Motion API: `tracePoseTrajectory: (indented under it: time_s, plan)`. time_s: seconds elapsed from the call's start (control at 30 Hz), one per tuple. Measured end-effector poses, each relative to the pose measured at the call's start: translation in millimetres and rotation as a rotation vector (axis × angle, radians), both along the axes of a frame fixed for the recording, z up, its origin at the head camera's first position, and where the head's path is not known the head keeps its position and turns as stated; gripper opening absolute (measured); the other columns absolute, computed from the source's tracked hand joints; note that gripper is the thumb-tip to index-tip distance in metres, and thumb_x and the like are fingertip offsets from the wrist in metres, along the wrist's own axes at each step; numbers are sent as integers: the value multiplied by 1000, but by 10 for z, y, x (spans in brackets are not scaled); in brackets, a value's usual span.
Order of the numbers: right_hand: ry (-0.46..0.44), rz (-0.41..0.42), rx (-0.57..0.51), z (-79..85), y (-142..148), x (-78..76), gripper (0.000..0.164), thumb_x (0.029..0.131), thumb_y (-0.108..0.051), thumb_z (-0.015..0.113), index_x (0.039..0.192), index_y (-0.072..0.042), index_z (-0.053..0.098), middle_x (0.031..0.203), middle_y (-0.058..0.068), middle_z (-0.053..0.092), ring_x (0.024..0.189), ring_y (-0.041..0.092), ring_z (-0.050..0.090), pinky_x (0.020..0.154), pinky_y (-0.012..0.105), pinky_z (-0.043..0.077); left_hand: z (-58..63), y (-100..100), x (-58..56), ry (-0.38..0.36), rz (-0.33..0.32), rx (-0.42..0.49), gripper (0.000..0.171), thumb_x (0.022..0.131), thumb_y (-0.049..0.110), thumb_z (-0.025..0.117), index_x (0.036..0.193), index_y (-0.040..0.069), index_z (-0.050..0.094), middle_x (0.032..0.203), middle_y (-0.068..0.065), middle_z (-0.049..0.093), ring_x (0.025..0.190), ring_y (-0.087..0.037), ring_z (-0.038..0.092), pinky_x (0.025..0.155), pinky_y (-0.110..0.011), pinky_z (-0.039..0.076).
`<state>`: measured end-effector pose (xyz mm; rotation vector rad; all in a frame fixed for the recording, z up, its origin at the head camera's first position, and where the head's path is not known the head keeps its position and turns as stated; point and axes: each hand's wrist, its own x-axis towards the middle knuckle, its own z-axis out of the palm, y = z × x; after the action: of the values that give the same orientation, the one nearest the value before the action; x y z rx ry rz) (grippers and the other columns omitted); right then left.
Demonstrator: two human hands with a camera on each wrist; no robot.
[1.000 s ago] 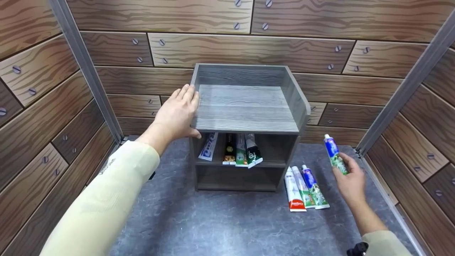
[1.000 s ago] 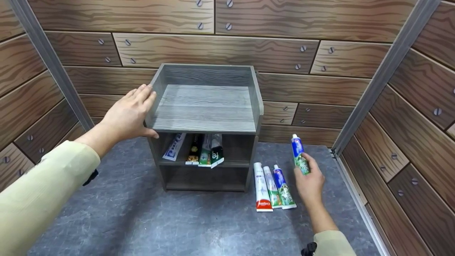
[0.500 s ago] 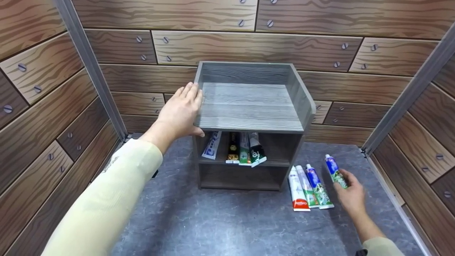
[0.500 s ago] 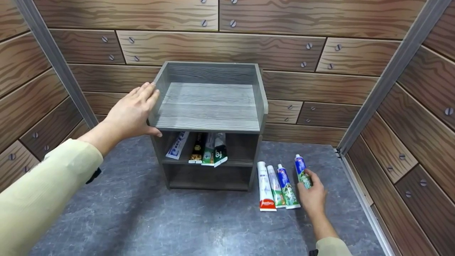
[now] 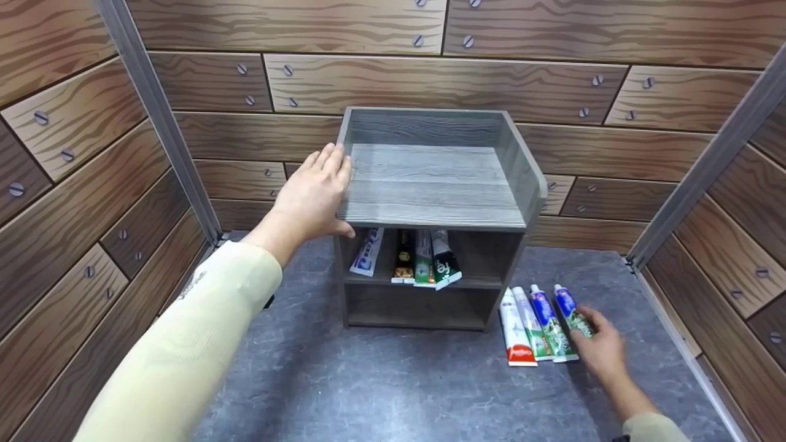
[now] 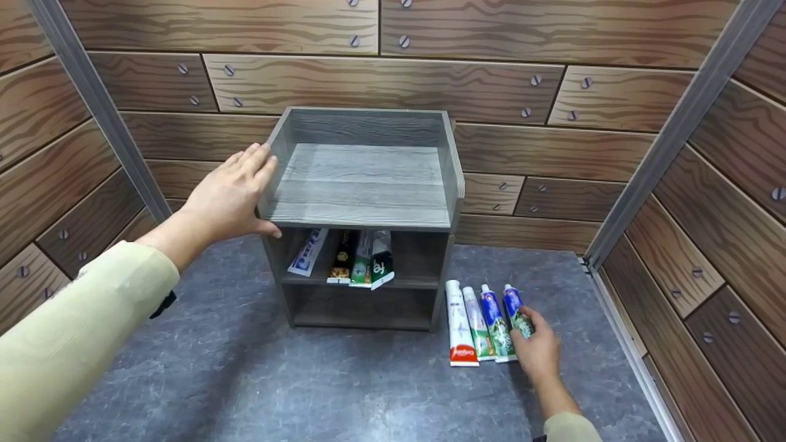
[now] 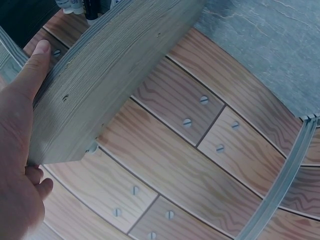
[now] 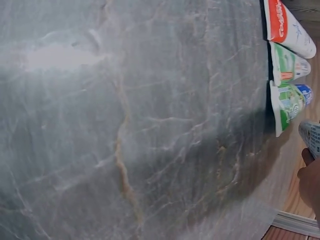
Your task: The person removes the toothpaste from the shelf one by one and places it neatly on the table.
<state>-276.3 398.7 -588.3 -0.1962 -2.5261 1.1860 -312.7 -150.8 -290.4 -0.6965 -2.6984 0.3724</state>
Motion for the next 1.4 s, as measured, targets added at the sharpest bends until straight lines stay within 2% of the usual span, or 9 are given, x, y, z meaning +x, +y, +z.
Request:
tracePoseTrajectory:
  time_s: [0.2,0.57,0.67,0.83,0.9,1.17,1.27,1.33,1.4]
  plan:
    - [-32,31,23,-77,45,25,50,91,5,68,140,9,61,132,32,66,118,39,62,86,7,38,-7,-6,6,-4,3,-6,133,70,72,87,158,-13,35,164,-35,32,155,-49,28,129,-53,26]
    - [-99,75,53,-185,170,26,52,93,3,70,143,13,56,139,36,61,128,46,59,92,9,37,-5,-6,-4,-8,7,-11,134,70,73,86,159,-12,34,165,-35,30,156,-49,27,129,-52,24]
    - [-132,84,38,-182,156,24,53,95,2,68,145,13,54,143,36,57,133,46,55,98,17,40,-6,-4,-7,-5,4,-7,133,70,73,86,159,-12,34,165,-35,31,155,-48,28,129,-52,24]
    - [-190,86,35,-165,119,25,54,99,-2,65,149,11,50,149,35,53,141,45,49,112,43,40,-7,-2,-4,-5,6,1,132,71,71,88,159,-12,35,165,-34,31,156,-48,28,129,-52,25]
    - [-196,89,40,-165,113,29,55,99,-3,66,149,11,49,150,35,52,142,45,48,116,49,39,-5,-2,-3,-3,6,-1,132,71,71,88,159,-12,35,165,-34,31,156,-48,28,129,-52,25]
    - [-195,111,9,-186,115,25,59,98,-1,66,151,14,44,153,37,47,147,48,42,123,55,33,-6,-3,-10,1,2,-7,132,70,72,87,159,-12,35,165,-35,31,155,-48,28,129,-52,26]
    - [-199,112,2,-184,119,22,60,98,-1,65,152,15,43,154,37,46,147,48,42,124,52,32,-6,-2,-10,2,1,-1,132,70,71,87,158,-12,35,165,-35,31,155,-48,28,129,-52,27]
    - [-202,112,-5,-182,124,23,61,99,-1,65,152,15,42,154,37,45,148,47,41,123,39,34,-5,0,-9,2,1,1,133,70,72,87,159,-12,35,165,-35,31,155,-48,28,129,-52,27]
    - [-201,113,-19,-177,127,25,61,99,-2,64,153,15,41,154,37,45,147,47,42,117,20,34,-2,3,-10,2,2,2,133,70,72,87,159,-12,34,165,-35,31,155,-48,28,129,-52,26]
